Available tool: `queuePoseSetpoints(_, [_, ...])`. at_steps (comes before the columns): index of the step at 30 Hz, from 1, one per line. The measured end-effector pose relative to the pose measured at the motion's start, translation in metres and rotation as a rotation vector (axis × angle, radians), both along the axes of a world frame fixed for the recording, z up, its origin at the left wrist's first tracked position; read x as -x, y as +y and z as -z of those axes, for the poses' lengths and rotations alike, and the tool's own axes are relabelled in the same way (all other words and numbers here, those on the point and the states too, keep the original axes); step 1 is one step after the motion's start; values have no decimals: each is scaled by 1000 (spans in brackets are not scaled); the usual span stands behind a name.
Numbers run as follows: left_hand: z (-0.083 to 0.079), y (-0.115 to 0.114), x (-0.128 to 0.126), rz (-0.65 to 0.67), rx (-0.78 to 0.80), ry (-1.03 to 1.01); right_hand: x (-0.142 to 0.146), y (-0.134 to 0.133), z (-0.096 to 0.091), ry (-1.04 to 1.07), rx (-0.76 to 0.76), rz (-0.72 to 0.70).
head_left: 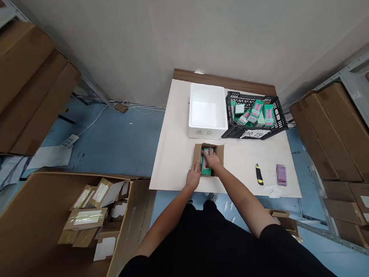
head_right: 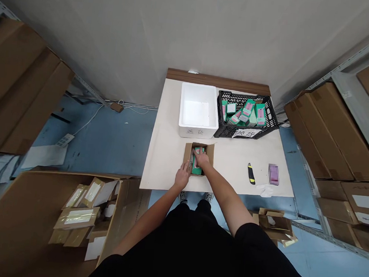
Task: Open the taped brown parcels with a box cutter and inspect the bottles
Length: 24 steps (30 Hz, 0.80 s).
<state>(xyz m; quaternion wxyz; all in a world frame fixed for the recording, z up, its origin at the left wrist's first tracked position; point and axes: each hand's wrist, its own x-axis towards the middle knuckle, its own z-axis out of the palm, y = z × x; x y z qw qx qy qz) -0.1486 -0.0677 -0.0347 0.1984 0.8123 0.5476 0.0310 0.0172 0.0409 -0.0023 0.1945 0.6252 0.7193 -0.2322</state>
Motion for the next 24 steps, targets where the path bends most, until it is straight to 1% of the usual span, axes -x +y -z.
queuePoseSetpoints(2, [-1,0,0,2,5,25,6,-2,2,17,52,24])
queuePoseSetpoints(4, [-2,1,0,7,5,48,13,-9,5,36,71,82])
queuePoseSetpoints(9, [-6,4,-2,33,13,47,27,-23,12,4,27,269])
queuePoseSetpoints(13, [-7,5,-4,33,10,46,33,-25,17,-3,43,387])
queuePoseSetpoints(15, [-6,5,-5,34,7,55,34,-26,16,7,26,437])
queuePoseSetpoints(17, [-5,5,-6,20,11,52,33,-28,13,32,-7,464])
queuePoseSetpoints(19, [-4,6,-6,-7,21,39,32,-30,5,82,-51,458])
queuePoseSetpoints(24, [-3,10,-8,-41,16,47,31,-34,-26,186,-185,416])
